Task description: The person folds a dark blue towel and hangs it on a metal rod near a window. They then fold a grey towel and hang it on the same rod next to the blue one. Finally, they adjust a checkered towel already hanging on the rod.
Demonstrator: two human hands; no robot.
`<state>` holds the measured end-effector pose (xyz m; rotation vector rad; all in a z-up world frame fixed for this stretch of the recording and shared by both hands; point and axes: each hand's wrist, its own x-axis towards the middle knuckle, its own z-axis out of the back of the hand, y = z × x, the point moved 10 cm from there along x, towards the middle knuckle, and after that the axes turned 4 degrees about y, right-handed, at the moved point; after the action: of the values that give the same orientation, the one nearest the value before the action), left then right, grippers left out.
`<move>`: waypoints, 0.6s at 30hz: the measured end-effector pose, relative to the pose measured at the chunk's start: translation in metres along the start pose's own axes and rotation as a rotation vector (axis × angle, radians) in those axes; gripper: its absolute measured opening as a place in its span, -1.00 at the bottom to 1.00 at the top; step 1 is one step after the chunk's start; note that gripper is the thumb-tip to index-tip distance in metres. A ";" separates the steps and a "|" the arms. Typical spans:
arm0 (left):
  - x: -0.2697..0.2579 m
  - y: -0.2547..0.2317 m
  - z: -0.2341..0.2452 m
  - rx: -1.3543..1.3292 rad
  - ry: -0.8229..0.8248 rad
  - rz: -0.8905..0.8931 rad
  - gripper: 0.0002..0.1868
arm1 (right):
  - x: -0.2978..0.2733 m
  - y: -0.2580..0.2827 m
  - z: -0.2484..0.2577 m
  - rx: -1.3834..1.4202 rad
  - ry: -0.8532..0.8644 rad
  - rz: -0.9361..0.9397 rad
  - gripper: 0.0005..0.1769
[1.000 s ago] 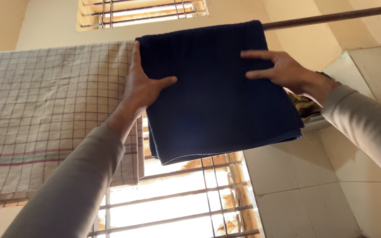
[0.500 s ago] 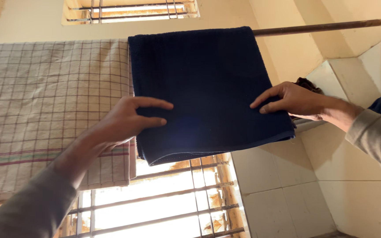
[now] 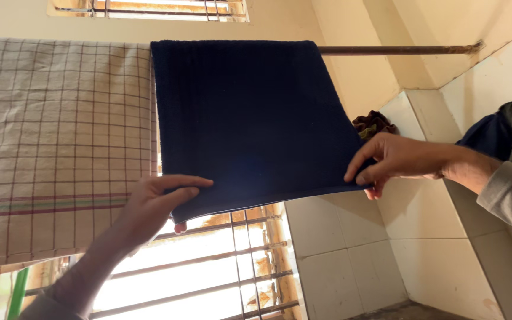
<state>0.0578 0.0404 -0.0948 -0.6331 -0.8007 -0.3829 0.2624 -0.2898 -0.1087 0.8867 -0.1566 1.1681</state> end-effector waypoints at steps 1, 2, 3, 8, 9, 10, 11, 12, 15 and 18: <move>-0.003 0.012 0.005 0.113 -0.071 0.020 -0.65 | -0.004 0.001 -0.008 -0.008 0.067 0.006 -0.70; -0.006 0.025 0.009 0.225 -0.140 0.039 -0.64 | -0.010 0.002 -0.017 -0.015 0.133 0.009 -0.68; -0.011 0.038 0.011 0.337 -0.209 0.058 -0.62 | -0.015 0.004 -0.024 -0.022 0.199 0.011 -0.65; -0.050 0.041 -0.084 -0.655 0.576 -0.404 -0.55 | -0.047 -0.016 -0.035 -0.257 0.445 -0.237 -0.44; -0.063 0.036 -0.106 -0.679 0.754 -0.430 -0.55 | -0.051 -0.019 -0.036 -0.258 0.496 -0.257 -0.41; -0.059 0.042 -0.125 -0.542 0.779 -0.349 -0.52 | -0.051 -0.019 -0.031 -0.263 0.490 -0.250 -0.39; -0.052 0.047 -0.146 -0.405 0.801 -0.269 -0.49 | -0.052 -0.020 -0.026 -0.268 0.483 -0.242 -0.36; -0.044 0.052 -0.166 -0.268 0.820 -0.190 -0.45 | -0.051 -0.021 -0.022 -0.274 0.477 -0.235 -0.33; -0.013 0.035 -0.203 -0.191 0.704 -0.140 -0.36 | -0.044 -0.009 0.002 -0.224 0.248 -0.121 -0.27; 0.024 0.007 -0.217 -0.039 0.503 -0.221 -0.27 | -0.046 0.003 0.026 -0.082 0.001 -0.055 -0.18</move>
<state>0.1947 -0.0977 -0.1940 -0.4551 -0.3805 -0.7282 0.2486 -0.3404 -0.1145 0.8134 -0.1769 1.1039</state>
